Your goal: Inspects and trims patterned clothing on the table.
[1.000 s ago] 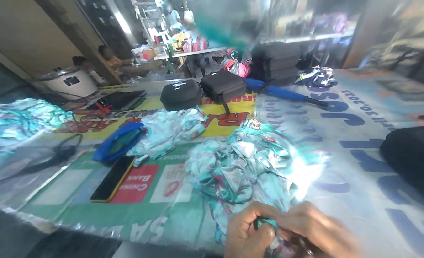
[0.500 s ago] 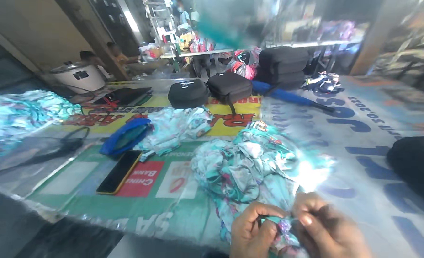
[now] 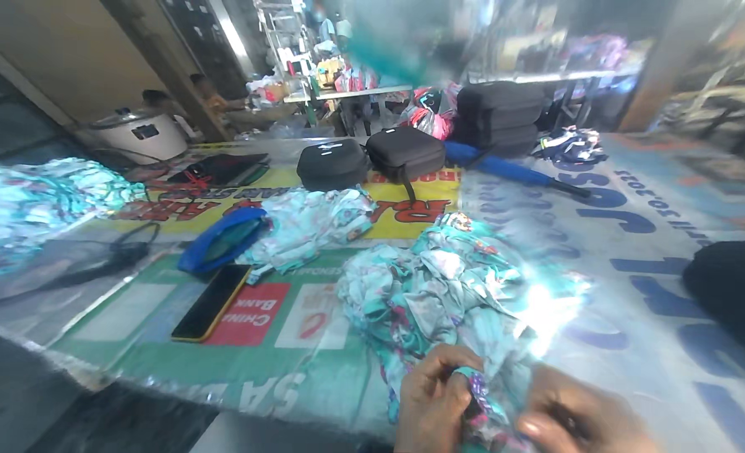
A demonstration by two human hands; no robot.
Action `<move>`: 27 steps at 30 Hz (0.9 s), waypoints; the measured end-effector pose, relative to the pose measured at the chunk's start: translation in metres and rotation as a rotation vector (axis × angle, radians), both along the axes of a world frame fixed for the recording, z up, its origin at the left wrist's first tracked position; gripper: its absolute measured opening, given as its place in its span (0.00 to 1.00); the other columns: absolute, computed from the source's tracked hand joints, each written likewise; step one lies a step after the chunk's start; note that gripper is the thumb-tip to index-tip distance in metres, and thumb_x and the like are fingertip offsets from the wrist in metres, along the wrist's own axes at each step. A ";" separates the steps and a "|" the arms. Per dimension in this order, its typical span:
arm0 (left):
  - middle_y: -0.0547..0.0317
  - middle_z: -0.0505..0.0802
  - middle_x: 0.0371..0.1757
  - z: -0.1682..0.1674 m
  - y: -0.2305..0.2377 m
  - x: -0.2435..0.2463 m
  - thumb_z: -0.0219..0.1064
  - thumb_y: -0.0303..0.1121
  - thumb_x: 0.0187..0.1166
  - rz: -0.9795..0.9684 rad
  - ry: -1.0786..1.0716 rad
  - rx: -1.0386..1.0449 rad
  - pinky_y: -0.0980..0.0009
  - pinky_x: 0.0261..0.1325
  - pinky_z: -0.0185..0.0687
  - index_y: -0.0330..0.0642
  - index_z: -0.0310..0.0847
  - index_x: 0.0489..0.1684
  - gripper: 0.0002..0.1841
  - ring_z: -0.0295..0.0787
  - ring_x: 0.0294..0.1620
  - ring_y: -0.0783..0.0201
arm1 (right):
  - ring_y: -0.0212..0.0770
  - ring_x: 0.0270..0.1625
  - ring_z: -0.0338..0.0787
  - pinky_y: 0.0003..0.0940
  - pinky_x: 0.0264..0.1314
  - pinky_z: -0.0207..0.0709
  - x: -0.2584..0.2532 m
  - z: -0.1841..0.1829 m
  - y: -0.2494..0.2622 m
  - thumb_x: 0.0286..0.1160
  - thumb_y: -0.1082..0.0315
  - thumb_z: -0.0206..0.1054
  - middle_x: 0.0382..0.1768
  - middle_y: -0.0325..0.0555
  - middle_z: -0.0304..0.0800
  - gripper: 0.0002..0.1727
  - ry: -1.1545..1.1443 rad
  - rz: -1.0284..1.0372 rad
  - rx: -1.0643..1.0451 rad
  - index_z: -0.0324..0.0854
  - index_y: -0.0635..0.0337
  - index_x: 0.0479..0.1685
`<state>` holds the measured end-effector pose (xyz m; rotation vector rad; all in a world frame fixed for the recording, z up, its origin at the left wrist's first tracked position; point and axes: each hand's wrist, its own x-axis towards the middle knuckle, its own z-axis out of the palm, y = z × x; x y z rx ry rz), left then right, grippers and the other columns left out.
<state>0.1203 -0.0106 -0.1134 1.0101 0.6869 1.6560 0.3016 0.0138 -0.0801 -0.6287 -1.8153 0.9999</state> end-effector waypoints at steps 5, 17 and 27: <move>0.64 0.95 0.41 0.009 -0.007 0.003 0.70 0.32 0.79 -0.049 -0.107 -0.103 0.77 0.46 0.87 0.45 0.93 0.48 0.08 0.90 0.40 0.77 | 0.29 0.38 0.84 0.16 0.39 0.77 -0.018 -0.010 0.005 0.76 0.64 0.74 0.42 0.50 0.88 0.12 -0.179 -0.210 0.301 0.82 0.63 0.48; 0.64 0.93 0.46 0.006 -0.012 0.010 0.70 0.29 0.79 0.096 -0.029 0.049 0.78 0.56 0.86 0.43 0.89 0.50 0.07 0.89 0.47 0.76 | 0.30 0.38 0.83 0.15 0.42 0.76 -0.006 0.001 -0.002 0.85 0.65 0.65 0.33 0.48 0.84 0.11 -0.130 -0.205 0.353 0.80 0.63 0.38; 0.60 0.93 0.45 0.009 -0.009 0.012 0.70 0.21 0.74 0.059 -0.091 0.037 0.77 0.53 0.86 0.42 0.89 0.47 0.08 0.90 0.46 0.74 | 0.29 0.39 0.88 0.21 0.40 0.82 0.008 -0.003 -0.008 0.76 0.62 0.75 0.42 0.53 0.89 0.16 -0.225 -0.188 0.090 0.82 0.66 0.52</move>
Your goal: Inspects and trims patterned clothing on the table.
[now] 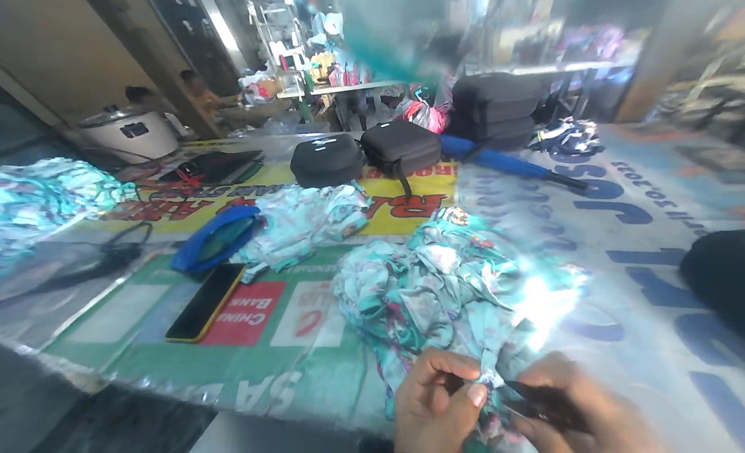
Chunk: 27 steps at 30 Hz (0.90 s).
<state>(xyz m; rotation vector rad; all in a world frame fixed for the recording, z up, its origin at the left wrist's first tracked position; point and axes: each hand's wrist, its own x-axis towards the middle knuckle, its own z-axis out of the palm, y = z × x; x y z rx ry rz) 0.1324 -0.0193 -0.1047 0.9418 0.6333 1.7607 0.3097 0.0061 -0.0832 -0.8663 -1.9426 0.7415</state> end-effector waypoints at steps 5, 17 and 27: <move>0.61 0.94 0.47 0.001 0.000 0.002 0.70 0.21 0.74 -0.006 0.054 0.019 0.77 0.54 0.86 0.43 0.89 0.48 0.10 0.90 0.49 0.74 | 0.25 0.42 0.88 0.17 0.45 0.82 -0.002 -0.001 0.004 0.76 0.64 0.75 0.43 0.49 0.91 0.14 0.054 -0.005 0.022 0.85 0.64 0.51; 0.61 0.93 0.47 -0.002 0.000 0.007 0.69 0.20 0.76 -0.049 0.067 0.026 0.78 0.55 0.86 0.42 0.88 0.49 0.10 0.90 0.49 0.75 | 0.23 0.42 0.88 0.15 0.45 0.82 0.000 -0.010 0.009 0.76 0.68 0.74 0.41 0.45 0.92 0.09 0.150 0.017 0.014 0.87 0.65 0.46; 0.63 0.81 0.79 0.105 0.069 -0.122 0.59 0.38 0.88 0.443 0.606 0.240 0.57 0.77 0.78 0.46 0.70 0.80 0.22 0.79 0.77 0.61 | 0.20 0.18 0.72 0.18 0.20 0.69 0.054 0.013 0.023 0.83 0.52 0.66 0.22 0.23 0.79 0.07 0.855 0.165 -0.378 0.85 0.39 0.49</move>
